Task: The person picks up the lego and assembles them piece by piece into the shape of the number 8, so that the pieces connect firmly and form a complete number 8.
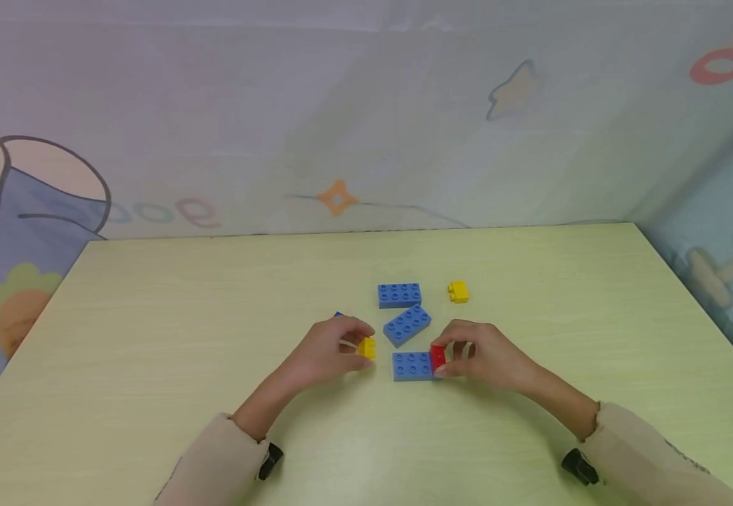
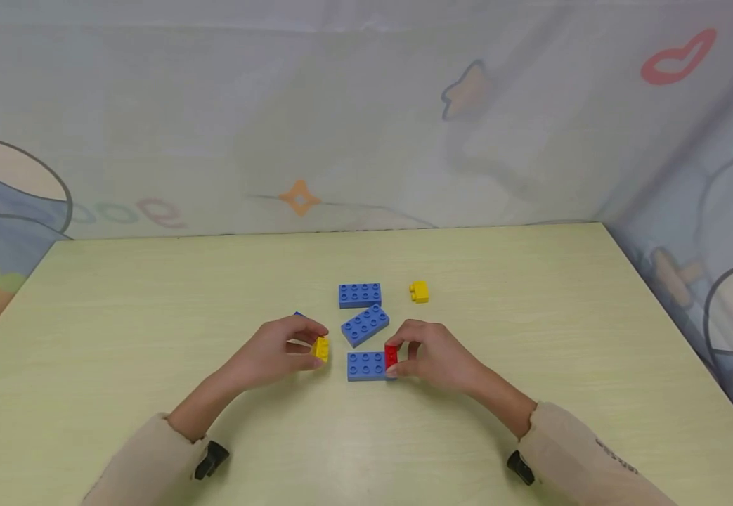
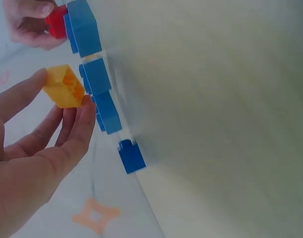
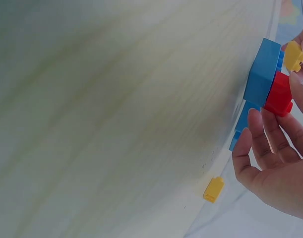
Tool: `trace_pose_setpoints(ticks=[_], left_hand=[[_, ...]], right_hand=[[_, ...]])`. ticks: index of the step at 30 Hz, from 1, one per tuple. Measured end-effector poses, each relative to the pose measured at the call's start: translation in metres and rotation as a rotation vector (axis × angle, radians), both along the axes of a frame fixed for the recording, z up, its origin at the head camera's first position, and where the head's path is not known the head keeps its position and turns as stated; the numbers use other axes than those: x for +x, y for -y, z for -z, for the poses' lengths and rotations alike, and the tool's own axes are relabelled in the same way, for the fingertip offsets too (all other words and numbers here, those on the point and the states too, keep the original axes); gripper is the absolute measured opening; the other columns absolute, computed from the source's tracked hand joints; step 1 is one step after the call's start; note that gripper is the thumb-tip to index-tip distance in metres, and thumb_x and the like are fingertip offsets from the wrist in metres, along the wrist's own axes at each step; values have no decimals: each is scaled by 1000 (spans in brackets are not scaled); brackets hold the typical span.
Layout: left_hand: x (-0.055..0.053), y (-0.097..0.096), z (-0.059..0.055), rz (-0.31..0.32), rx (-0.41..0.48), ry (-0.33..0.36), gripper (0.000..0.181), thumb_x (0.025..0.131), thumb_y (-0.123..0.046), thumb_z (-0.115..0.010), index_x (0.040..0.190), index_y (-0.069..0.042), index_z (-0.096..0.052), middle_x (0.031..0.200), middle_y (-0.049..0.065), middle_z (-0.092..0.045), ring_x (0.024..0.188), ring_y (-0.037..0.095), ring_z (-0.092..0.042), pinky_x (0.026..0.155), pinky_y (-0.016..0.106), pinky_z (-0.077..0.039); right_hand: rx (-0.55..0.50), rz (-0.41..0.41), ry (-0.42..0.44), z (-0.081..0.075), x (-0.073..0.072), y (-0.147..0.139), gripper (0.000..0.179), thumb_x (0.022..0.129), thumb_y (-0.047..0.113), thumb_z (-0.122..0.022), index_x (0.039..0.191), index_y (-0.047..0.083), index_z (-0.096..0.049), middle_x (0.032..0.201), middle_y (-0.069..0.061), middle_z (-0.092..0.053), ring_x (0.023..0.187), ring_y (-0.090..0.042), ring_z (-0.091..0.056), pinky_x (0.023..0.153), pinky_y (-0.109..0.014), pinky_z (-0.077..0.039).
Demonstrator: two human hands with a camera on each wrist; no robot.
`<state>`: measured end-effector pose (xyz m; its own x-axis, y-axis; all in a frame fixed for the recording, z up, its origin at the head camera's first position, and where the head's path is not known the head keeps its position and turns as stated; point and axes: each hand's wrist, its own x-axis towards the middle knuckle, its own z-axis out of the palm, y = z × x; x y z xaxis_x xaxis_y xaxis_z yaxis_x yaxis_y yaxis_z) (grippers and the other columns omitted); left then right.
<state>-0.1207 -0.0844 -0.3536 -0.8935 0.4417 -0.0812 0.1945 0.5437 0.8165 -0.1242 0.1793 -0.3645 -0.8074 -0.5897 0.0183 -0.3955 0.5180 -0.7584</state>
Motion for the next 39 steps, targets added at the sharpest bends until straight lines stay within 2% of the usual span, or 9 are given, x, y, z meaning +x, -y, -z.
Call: trace_pose_setpoints(ticks=[7,16,24,29,39], left_hand=[[3,-13,1,-27,21,-28,31,76,0,-71,106,4,-63,100,9,-59,94,25,-57,84,34,-48],[5,-22,-1,-20,17,2,29,77,-7,-72,103,1,-62,102,9,-59,96,25,-57,84,34,-48],[4,-28,-1,1,27,22,29,80,-11,-71,105,-1,-61,102,7,-63,99,26,-59,83,34,-48],[3,-31,1,10,-1,45,29,80,-12,-71,106,-3,-61,103,6,-62,100,24,-59,85,35,-47],[4,-35,2,52,-37,17,29,80,-11,-70,106,-3,-60,104,6,-62,98,21,-59,85,32,-47]], right_hand=[[9,4,11,-1,0,0,30,75,15,-75,100,1,-65,89,1,-59,76,-16,-53,65,-25,-47],[-1,-5,11,-1,0,0,30,76,16,-75,100,1,-66,88,0,-60,76,-16,-53,66,-25,-47],[-4,-6,3,-1,-1,0,30,75,16,-75,100,1,-66,87,1,-60,74,-14,-53,66,-25,-47],[-2,0,3,-1,-1,-1,30,75,16,-75,99,1,-66,87,1,-59,74,-14,-53,65,-25,-48],[-8,6,-6,3,-3,-1,28,74,15,-76,97,2,-66,85,2,-59,73,-14,-54,64,-25,-48]])
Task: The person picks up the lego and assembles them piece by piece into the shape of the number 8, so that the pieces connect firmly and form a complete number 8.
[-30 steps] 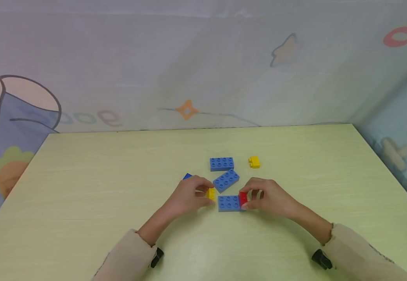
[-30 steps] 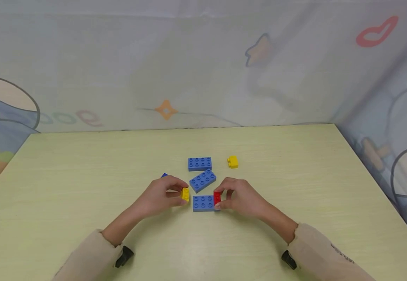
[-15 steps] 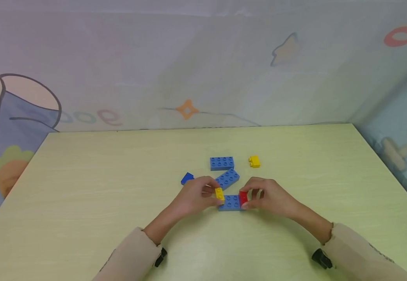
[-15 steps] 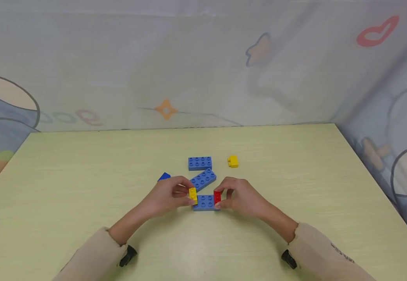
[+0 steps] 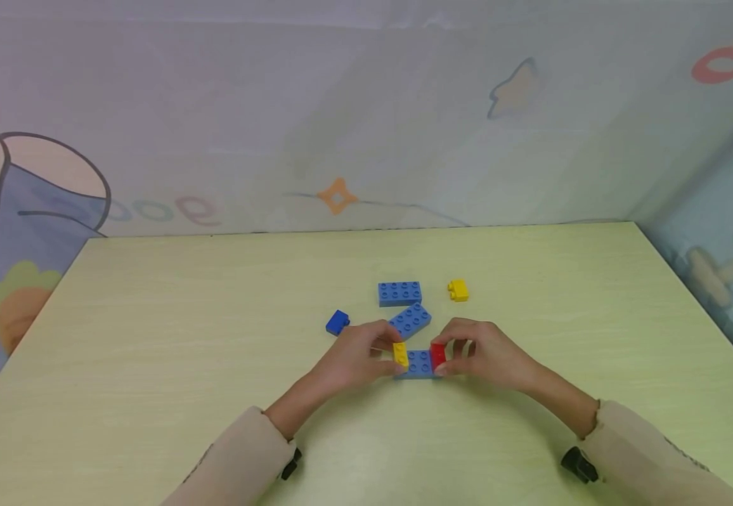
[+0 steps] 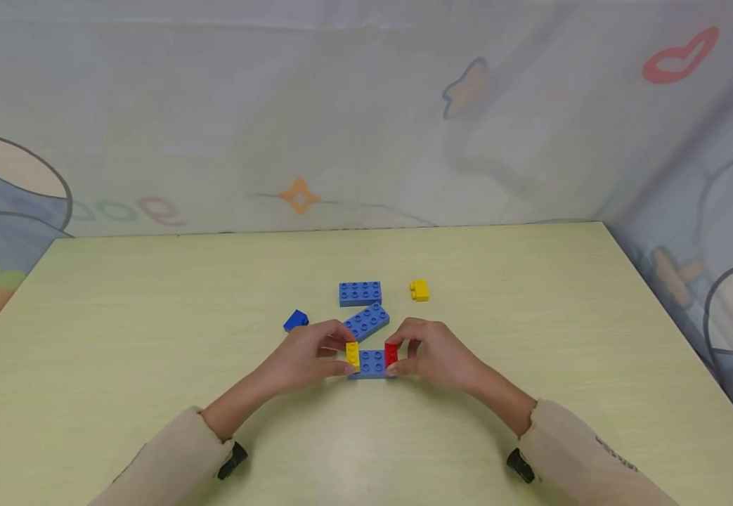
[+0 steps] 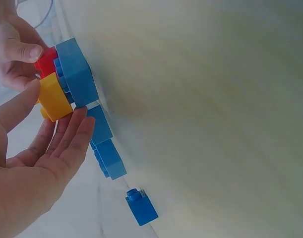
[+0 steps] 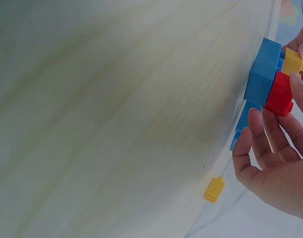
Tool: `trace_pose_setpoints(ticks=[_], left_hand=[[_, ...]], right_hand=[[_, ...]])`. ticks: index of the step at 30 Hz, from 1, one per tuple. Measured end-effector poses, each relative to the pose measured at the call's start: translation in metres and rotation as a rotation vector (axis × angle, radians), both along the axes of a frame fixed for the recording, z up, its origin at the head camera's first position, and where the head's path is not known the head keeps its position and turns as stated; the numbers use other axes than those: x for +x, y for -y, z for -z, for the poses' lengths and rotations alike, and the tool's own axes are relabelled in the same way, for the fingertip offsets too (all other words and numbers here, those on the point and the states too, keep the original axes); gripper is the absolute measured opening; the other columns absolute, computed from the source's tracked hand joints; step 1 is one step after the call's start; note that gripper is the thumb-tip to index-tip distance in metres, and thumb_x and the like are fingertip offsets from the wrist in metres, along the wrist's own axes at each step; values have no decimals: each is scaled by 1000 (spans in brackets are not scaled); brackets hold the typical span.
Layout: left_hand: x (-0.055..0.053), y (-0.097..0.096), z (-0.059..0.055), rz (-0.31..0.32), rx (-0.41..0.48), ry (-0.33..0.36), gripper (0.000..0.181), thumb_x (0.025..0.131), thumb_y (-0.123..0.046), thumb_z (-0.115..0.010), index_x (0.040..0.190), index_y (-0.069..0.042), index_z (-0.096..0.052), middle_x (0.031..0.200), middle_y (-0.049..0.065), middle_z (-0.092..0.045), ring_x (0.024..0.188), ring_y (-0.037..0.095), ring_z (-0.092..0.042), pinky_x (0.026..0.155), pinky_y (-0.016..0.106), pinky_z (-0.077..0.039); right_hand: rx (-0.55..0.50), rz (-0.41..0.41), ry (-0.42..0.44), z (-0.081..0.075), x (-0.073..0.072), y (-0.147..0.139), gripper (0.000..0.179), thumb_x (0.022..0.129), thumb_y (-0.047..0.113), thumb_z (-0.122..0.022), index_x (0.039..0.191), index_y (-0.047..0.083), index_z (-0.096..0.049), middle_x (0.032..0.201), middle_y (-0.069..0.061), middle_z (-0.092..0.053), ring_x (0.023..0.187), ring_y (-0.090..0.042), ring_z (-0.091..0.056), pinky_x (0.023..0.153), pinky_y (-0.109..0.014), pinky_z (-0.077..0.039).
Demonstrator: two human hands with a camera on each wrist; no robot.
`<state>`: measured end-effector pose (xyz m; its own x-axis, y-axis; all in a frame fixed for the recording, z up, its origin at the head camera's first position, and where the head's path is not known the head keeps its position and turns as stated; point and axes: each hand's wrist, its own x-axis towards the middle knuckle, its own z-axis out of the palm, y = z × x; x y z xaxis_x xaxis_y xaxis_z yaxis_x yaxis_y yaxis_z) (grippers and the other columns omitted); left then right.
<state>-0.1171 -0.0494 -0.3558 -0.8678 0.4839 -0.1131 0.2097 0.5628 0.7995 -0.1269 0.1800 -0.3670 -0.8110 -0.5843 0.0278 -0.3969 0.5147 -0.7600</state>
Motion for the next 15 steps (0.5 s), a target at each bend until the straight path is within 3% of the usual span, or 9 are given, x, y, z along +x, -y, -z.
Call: trace_pose_setpoints(ticks=[15], left_hand=[[-2,-1,1,17,-39,-32,28,80,-12,-71,105,-5,-62,101,4,-63,95,20,-58,85,32,-46]], right_hand=[[-8,-7,11,-2,1,0,29,75,15,-75,98,1,-66,86,1,-59,75,-16,-53,65,-25,-47]])
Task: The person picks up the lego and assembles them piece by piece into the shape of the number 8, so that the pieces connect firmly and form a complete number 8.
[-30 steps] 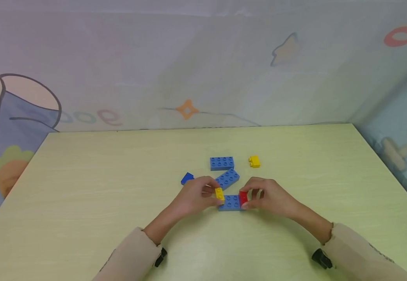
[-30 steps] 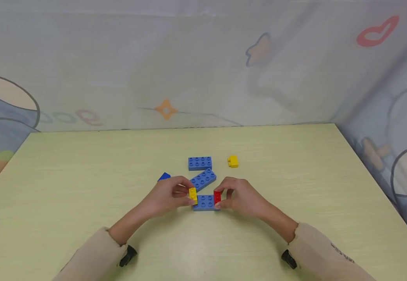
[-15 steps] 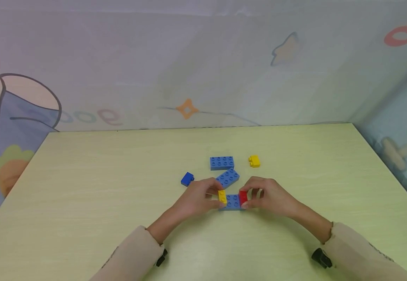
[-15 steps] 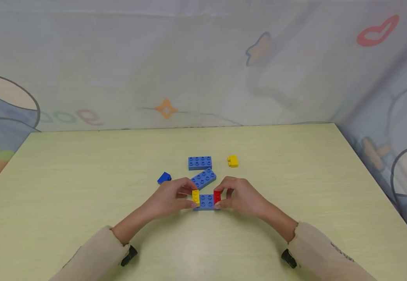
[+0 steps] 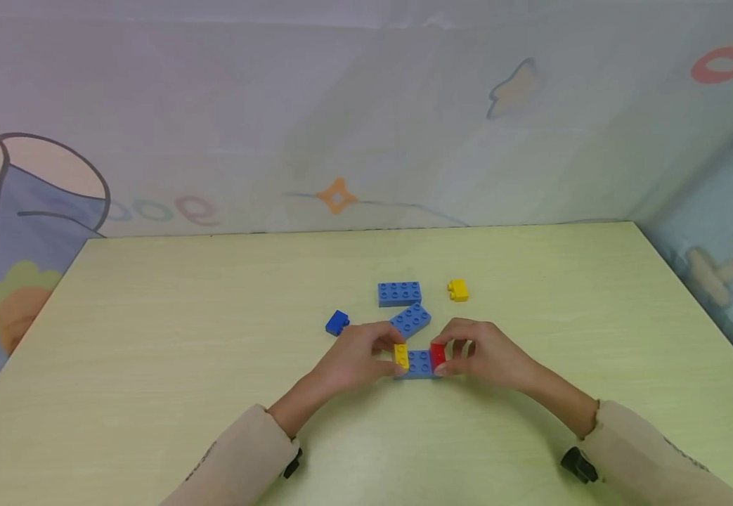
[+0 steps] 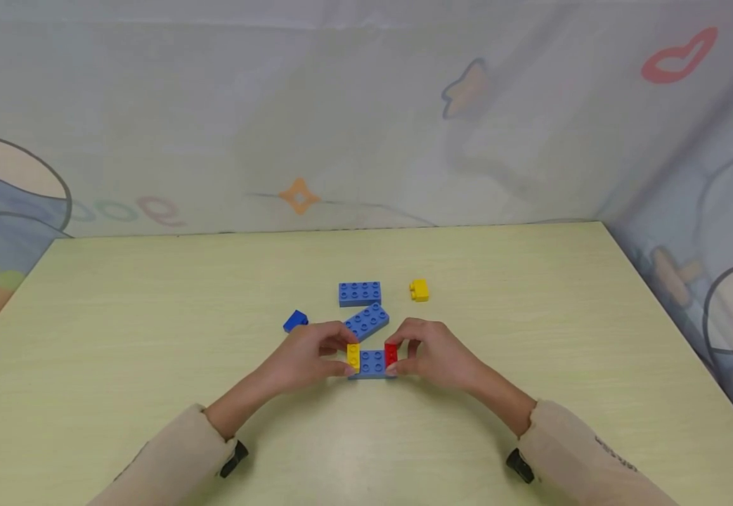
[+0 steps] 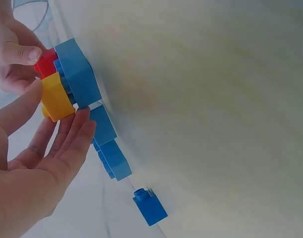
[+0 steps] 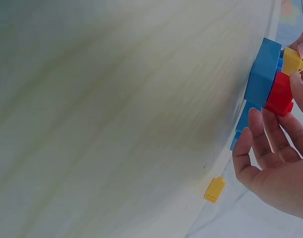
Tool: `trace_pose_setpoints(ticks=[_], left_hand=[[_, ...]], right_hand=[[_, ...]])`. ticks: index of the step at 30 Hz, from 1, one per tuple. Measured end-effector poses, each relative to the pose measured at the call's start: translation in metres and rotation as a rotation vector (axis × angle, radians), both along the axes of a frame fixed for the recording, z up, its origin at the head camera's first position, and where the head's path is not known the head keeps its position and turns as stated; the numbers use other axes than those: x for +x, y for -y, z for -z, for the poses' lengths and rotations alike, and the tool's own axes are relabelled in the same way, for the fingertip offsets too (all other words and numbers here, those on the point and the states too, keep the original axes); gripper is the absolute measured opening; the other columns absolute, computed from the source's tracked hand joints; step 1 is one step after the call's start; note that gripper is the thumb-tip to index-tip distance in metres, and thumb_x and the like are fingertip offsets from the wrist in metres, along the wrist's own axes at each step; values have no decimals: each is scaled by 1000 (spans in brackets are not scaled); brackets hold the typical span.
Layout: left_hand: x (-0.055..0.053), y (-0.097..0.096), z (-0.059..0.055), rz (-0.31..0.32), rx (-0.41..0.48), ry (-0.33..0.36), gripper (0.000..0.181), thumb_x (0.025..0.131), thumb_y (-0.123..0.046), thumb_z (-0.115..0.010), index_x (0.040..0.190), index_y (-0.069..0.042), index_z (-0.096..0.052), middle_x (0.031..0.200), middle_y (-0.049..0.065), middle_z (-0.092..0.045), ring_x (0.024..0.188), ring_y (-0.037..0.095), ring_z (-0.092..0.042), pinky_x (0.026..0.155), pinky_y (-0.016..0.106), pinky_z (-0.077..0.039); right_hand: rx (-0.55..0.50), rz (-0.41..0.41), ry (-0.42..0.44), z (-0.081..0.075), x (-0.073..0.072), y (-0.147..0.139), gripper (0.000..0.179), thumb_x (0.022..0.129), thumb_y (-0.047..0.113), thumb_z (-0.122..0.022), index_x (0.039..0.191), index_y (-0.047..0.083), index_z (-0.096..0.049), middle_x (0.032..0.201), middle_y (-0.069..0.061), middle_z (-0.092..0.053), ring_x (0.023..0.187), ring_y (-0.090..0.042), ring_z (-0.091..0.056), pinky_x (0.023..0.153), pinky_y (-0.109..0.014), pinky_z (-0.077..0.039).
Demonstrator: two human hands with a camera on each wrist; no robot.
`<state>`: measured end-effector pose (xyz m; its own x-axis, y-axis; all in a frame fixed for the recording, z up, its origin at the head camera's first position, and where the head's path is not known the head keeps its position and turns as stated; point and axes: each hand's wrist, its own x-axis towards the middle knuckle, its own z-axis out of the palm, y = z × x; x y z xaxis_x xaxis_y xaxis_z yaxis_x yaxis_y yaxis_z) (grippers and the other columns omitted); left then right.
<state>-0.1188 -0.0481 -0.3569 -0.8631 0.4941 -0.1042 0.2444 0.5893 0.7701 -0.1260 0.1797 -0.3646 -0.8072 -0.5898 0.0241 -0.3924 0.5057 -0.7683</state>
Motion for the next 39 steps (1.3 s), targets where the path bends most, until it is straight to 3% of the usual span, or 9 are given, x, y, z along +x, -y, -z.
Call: trace_pose_setpoints(ticks=[16,39], left_hand=[[0,-1,-3,-13,-19,-3,24,77,-11,-73,99,-7,-63,98,3,-64,93,19,-58,83,32,-47],[1,-4,-5,-23,-35,22,25,78,-10,-72,101,-5,-62,98,5,-64,93,21,-58,82,32,-48]], right_hand=[[-14,-13,-18,2,1,0,28,75,14,-75,98,1,-66,87,1,-59,76,-18,-54,65,-25,-48],[-7,-2,-16,-1,2,0,28,75,14,-75,98,1,-65,87,0,-60,75,-16,-54,66,-25,-48]])
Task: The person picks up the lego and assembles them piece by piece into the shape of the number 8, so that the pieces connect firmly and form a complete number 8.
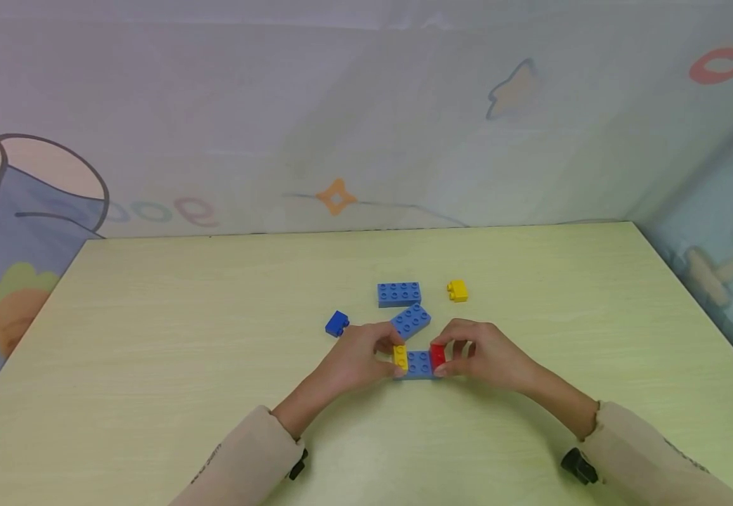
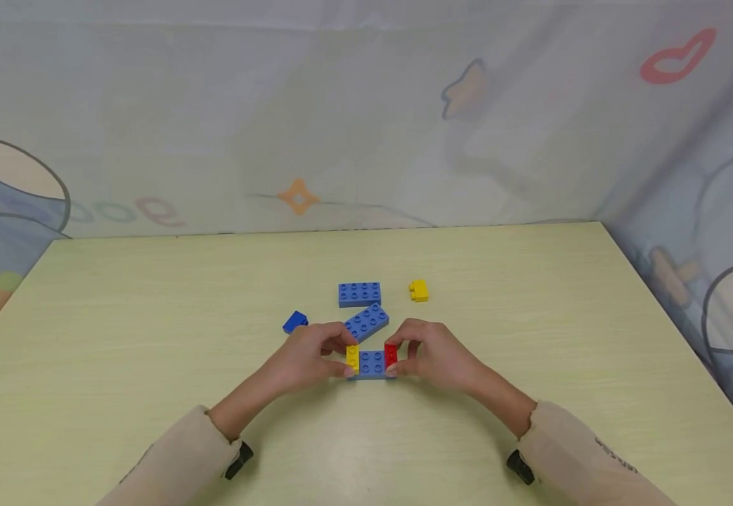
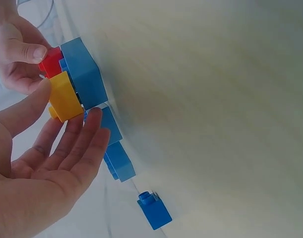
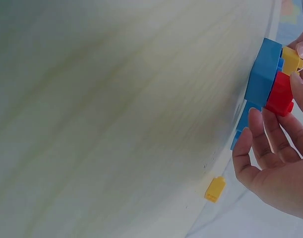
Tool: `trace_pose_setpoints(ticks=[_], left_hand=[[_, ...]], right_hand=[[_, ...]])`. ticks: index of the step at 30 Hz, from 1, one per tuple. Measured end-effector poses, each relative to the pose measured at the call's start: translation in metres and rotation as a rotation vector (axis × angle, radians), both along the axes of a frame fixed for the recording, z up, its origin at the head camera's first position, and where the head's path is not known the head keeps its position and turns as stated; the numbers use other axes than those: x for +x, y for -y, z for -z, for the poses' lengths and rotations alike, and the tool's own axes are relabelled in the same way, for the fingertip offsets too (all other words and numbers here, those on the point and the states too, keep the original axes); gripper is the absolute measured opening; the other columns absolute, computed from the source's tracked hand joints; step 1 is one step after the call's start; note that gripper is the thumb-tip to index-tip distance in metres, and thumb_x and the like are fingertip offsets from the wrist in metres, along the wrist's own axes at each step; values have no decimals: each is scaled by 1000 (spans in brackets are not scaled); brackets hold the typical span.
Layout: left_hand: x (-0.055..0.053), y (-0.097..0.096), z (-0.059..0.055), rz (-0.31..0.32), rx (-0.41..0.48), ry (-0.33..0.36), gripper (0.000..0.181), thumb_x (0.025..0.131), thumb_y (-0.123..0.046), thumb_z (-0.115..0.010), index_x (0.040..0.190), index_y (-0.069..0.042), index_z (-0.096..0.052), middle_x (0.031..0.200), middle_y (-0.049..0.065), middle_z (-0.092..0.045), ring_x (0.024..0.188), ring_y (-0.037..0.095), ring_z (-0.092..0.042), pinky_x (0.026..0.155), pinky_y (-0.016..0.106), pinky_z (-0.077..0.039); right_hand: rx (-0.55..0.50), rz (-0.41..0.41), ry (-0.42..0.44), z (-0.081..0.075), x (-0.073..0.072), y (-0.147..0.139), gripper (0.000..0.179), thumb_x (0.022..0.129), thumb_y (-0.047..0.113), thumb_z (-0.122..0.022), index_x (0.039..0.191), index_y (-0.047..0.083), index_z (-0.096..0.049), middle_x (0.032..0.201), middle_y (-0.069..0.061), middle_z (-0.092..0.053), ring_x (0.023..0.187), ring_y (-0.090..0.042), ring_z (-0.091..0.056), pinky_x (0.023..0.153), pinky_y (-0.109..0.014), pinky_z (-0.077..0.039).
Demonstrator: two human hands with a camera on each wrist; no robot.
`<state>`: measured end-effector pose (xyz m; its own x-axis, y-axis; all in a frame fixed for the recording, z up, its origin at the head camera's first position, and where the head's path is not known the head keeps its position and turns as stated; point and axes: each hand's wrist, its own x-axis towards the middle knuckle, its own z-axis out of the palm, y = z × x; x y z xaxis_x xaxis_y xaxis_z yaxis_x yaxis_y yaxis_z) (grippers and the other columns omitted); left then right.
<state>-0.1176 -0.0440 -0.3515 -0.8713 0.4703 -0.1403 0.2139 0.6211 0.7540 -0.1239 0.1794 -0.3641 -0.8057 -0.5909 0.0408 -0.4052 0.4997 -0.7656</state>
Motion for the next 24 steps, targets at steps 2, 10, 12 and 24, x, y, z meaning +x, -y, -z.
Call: trace_pose_setpoints(ticks=[2,10,12,24], left_hand=[[0,0,0,1,2,0,25,78,-10,-72,101,-5,-62,99,5,-64,94,21,-58,82,32,-48],[1,1,-1,6,11,-2,25,78,-9,-72,101,-4,-62,100,6,-64,95,23,-59,81,33,-48],[1,1,0,7,9,-3,26,78,-9,-72,102,-3,-62,100,6,-64,95,23,-59,81,33,-48],[2,1,0,0,-10,-3,28,79,-10,-72,104,-4,-62,100,6,-64,95,22,-58,81,33,-48]], right_hand=[[1,0,-1,0,0,0,29,75,14,-75,98,1,-65,87,0,-60,75,-17,-54,66,-25,-47],[22,8,-2,2,-1,0,29,74,14,-76,99,2,-66,87,2,-60,75,-16,-54,67,-26,-48],[29,14,5,3,-2,0,29,74,14,-76,99,3,-66,87,3,-60,75,-16,-54,66,-26,-48],[40,-22,49,2,-6,-2,27,78,19,-73,101,6,-65,89,4,-60,78,-15,-54,66,-25,-48]])
